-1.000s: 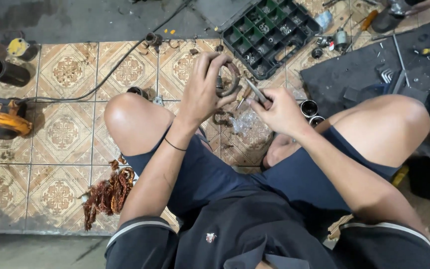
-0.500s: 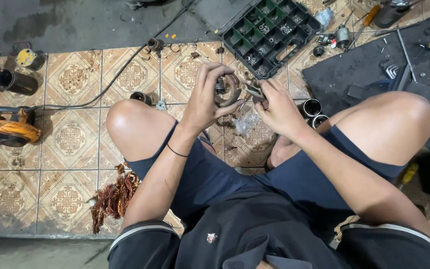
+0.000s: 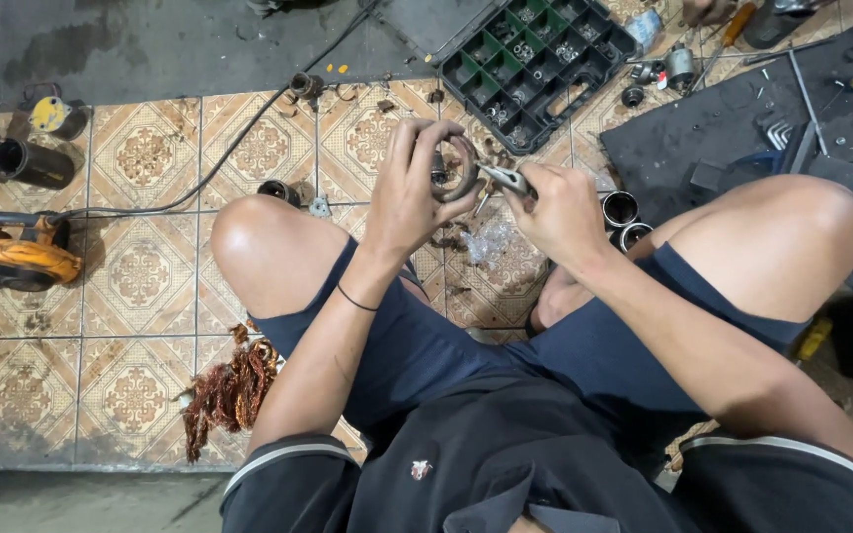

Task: The person sits on the floor and uses pliers to scrape and clean a small, dark, circular metal part. They repeatedly rotate the part and scrape its inner and outer surfaces to remove debris.

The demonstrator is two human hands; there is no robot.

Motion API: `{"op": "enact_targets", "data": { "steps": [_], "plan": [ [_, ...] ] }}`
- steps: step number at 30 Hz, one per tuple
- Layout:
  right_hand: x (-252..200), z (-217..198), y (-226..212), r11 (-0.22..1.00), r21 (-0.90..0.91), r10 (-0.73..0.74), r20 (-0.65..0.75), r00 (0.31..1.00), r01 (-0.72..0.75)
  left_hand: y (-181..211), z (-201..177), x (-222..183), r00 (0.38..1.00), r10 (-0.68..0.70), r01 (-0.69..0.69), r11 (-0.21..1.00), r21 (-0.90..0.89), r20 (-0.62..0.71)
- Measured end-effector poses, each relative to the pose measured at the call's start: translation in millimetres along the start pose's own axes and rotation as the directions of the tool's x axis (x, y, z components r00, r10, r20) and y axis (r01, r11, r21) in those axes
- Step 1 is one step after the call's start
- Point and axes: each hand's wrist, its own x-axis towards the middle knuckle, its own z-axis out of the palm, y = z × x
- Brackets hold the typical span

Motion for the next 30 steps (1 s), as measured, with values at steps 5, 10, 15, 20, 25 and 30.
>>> {"op": "enact_targets", "data": {
  "steps": [5, 10, 15, 20, 25, 30],
  "plan": [
    [-9.0, -25.4, -10.7, 0.996, 0.022, -0.086, -0.127, 0.988, 0.09, -20.3, -40.6, 16.6, 0.914, -0.389, 0.368, 0.914, -0.17, -0.115],
    [10.3, -64.7, -9.0, 0.993, -0.003, 0.12, 0.049, 0.992, -0.12, -28.1, -56.5, 11.0, 0.95, -0.212, 0.132, 0.938, -0.321, -0.228],
    [-0.3, -37.9, 11.7, 0.964, -0.168, 0.264, 0.481, 0.836, -0.208, -19.5, -24.3, 2.2, 0.976, -0.216, 0.18, 0.796, -0.579, 0.006],
    [-3.2, -27.8, 7.7, 0.987, -0.09, 0.16, 0.485, 0.859, -0.133, 5.8, -13.3, 1.8, 0.965, -0.23, 0.225, 0.482, -0.847, 0.126],
    [4.9, -44.9, -18.2, 0.996, 0.043, 0.064, 0.339, 0.939, -0.083, -45.7, 20.5, -18.7, 0.92, -0.288, 0.332, 0.204, -0.921, 0.267],
    [9.3, -42.7, -9.3, 0.742, 0.504, 0.133, 0.535, 0.834, -0.442, -23.9, 10.1, -8.0, 0.876, -0.349, 0.426, 0.241, -0.872, 0.331]
  ]
}}
